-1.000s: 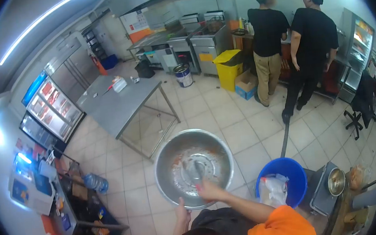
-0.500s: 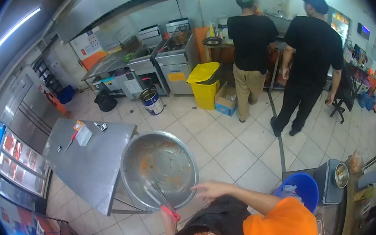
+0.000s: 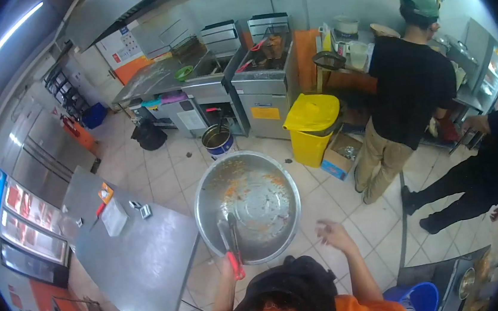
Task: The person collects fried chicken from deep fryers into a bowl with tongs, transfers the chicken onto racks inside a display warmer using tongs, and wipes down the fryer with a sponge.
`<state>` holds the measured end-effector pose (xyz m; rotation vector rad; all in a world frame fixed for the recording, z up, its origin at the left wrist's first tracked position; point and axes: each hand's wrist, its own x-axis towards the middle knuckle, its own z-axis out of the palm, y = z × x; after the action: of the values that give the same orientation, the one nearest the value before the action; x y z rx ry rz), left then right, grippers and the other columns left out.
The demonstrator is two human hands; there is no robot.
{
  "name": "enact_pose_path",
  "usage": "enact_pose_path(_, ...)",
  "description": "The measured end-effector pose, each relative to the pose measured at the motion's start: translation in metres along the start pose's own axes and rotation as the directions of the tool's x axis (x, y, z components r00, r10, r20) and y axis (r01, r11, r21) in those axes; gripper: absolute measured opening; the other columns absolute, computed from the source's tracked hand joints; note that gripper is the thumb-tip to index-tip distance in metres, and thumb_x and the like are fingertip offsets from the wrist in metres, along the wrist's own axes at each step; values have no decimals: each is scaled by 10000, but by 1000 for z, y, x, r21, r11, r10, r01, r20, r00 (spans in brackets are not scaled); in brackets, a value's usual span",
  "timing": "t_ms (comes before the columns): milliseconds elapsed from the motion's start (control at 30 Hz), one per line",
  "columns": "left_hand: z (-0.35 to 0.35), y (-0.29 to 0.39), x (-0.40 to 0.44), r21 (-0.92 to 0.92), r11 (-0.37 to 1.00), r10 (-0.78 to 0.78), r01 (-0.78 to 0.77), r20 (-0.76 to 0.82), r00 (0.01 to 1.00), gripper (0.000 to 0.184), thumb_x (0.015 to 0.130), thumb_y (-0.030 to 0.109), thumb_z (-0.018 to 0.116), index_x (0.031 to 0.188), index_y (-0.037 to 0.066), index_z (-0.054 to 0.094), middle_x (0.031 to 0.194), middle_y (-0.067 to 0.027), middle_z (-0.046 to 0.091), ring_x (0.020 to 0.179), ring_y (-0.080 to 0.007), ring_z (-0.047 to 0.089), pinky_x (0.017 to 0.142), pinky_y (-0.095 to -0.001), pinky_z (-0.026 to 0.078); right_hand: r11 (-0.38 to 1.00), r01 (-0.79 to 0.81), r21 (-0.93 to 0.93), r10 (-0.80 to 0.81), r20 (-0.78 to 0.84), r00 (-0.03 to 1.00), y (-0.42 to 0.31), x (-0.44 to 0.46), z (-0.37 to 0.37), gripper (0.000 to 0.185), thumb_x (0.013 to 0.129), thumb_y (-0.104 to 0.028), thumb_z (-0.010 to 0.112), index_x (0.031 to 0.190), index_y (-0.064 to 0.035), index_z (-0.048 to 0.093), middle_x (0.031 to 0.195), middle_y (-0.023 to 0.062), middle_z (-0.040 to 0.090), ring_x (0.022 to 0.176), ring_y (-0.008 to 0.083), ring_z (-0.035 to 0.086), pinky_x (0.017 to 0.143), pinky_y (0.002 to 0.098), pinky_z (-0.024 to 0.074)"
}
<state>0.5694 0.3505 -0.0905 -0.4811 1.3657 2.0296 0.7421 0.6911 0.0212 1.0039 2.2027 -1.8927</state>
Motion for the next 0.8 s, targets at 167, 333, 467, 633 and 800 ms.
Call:
enact_pose_path(167, 72, 76, 115, 166, 985, -32, 39, -45, 998, 289, 968, 233, 408, 972, 4, 585, 753, -94, 614, 568, -186, 561, 466, -312, 438, 930, 311, 194, -269, -216, 939, -132, 152, -31, 339, 921, -190, 577, 1205, -6, 575, 808, 76, 653, 645, 124, 597, 580, 270, 487)
enact_pose_path(333, 145, 142, 273, 108, 986, -132, 129, 15, 991, 304, 970, 260, 432, 954, 0, 590, 731, -101, 613, 554, -203, 564, 482, -340, 459, 797, 343, 498, -288, -186, 939, -251, 313, -73, 442, 972, -334, 497, 1262, -1, 517, 959, 106, 676, 854, 164, 631, 740, 302, 477)
enact_pose_path(467, 198, 183, 377, 166, 970, -202, 178, 144, 969, 296, 975, 267, 452, 946, 2, 581, 745, -106, 623, 573, -205, 585, 486, -338, 474, 718, 306, 625, -276, -147, 950, -317, 436, -98, 561, 980, -442, 425, 1351, -21, 425, 1159, 148, 625, 1099, 213, 549, 940, 365, 399)
enact_pose_path(633, 286, 240, 496, 265, 949, -246, 173, 272, 930, 328, 969, 303, 499, 977, -8, 605, 749, -97, 634, 596, -186, 607, 522, -317, 506, 645, 184, 742, -223, -47, 974, -380, 612, -124, 698, 968, -528, 378, 1429, -8, 305, 1363, 180, 481, 1259, 273, 437, 1046, 397, 323)
enact_pose_path(800, 375, 292, 555, 305, 937, -247, 172, 228, 942, 405, 945, 388, 549, 962, -8, 634, 677, -74, 614, 488, -141, 546, 415, -271, 415, 563, 15, 827, -110, 57, 992, -418, 800, -153, 727, 958, -544, 382, 1382, 45, 338, 1374, 232, 433, 1282, 323, 407, 1086, 436, 296)
